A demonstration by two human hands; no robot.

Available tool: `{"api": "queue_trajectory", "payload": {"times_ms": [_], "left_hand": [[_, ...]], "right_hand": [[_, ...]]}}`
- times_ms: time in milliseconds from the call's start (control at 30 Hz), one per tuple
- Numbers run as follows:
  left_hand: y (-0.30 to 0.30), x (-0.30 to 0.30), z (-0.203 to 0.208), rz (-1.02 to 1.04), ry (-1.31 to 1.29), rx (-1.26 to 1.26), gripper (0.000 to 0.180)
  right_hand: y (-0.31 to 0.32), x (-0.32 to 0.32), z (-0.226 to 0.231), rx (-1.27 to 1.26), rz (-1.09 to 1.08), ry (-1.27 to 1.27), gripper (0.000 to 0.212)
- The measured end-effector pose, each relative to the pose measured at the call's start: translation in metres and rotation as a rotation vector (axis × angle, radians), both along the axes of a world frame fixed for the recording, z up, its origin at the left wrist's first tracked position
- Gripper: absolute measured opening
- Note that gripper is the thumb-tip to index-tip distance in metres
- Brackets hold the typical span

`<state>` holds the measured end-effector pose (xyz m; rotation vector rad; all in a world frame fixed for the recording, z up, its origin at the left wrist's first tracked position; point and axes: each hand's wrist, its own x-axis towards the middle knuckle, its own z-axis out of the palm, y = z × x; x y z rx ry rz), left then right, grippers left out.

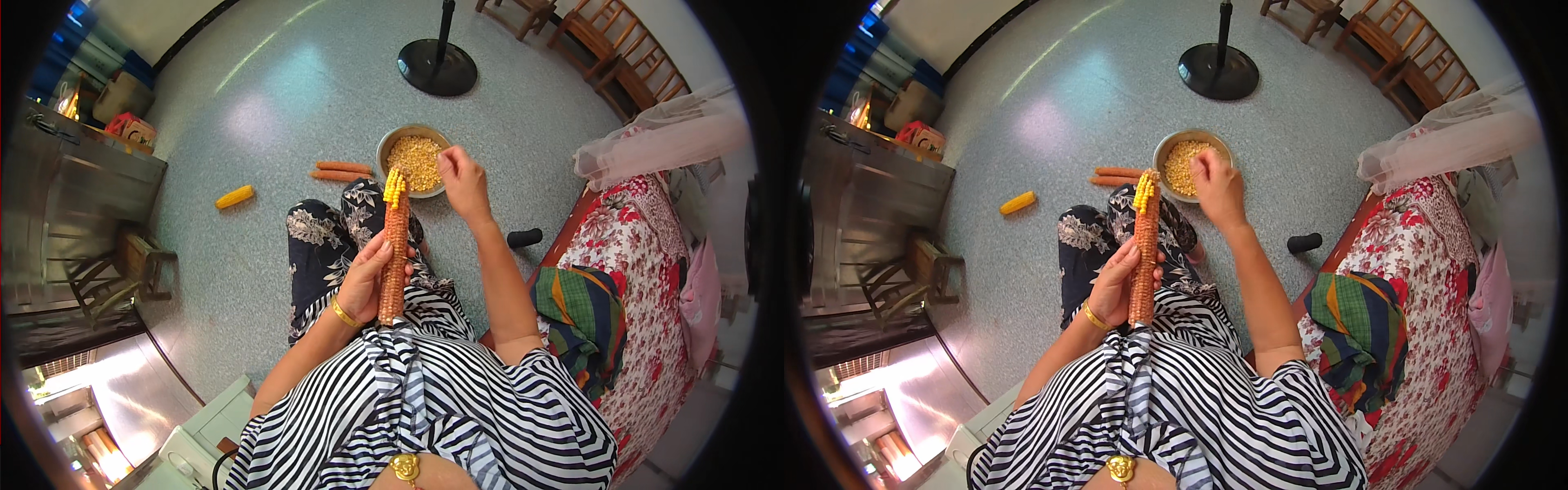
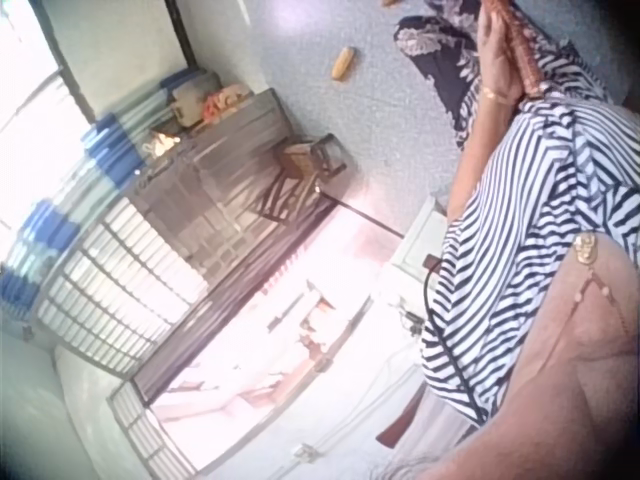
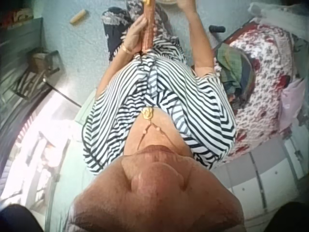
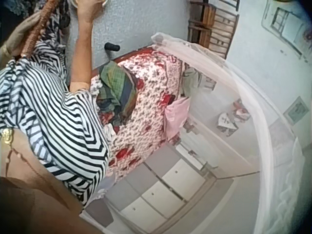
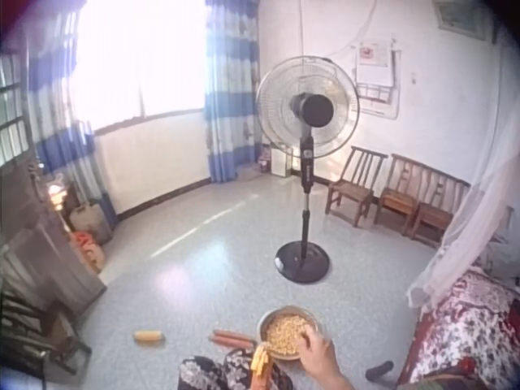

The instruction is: The person removes corn kernels from an ear of corn by hand into a metal bowl, tosses the empty cob onto the floor, picks up another ear of corn, and begins removing its kernels.

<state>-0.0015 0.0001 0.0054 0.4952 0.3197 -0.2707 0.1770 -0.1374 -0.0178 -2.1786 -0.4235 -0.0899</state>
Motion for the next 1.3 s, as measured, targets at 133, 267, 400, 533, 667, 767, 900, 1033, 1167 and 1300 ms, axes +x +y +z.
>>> {"api": "queue_trajectory", "payload": {"times_ms": [133, 267, 400, 533, 667, 767, 900, 1033, 1167, 1300], "left_hand": [[0.000, 0.000, 0.002, 0.000, 0.007, 0.052, 0.037], [-0.003, 0.001, 0.002, -0.014, 0.035, 0.129, 0.045], [-0.005, 0.000, 0.004, -0.013, 0.039, 0.166, 0.037], [-0.004, -0.001, 0.003, -0.011, 0.027, 0.142, 0.038], [-0.004, -0.001, 0.004, -0.012, 0.022, 0.110, 0.037], [-0.004, 0.000, 0.003, -0.019, 0.038, 0.092, 0.036], [-0.003, -0.001, 0.001, -0.026, 0.040, 0.089, 0.036], [-0.004, 0.000, 0.002, -0.032, 0.045, 0.141, 0.039], [-0.006, 0.001, -0.001, -0.038, 0.033, 0.213, 0.042], [-0.005, 0.000, 0.001, -0.041, 0.036, 0.189, 0.041]], "right_hand": [[0.012, -0.036, 0.012, 0.193, 0.174, 0.451, 0.046], [0.027, -0.055, 0.020, 0.276, 0.135, 0.271, 0.065], [0.029, -0.056, 0.012, 0.235, 0.105, 0.213, 0.060], [0.034, -0.061, 0.013, 0.257, 0.072, 0.143, 0.044], [0.033, -0.061, 0.009, 0.190, 0.074, 0.071, 0.037], [0.033, -0.060, 0.005, 0.139, 0.060, -0.054, 0.033], [0.030, -0.060, 0.004, 0.130, 0.057, 0.009, 0.034], [0.032, -0.063, 0.009, 0.276, 0.046, 0.079, 0.037], [0.030, -0.063, 0.002, 0.205, 0.038, 0.012, 0.040], [0.032, -0.064, 0.004, 0.240, 0.014, 0.024, 0.036]]}}
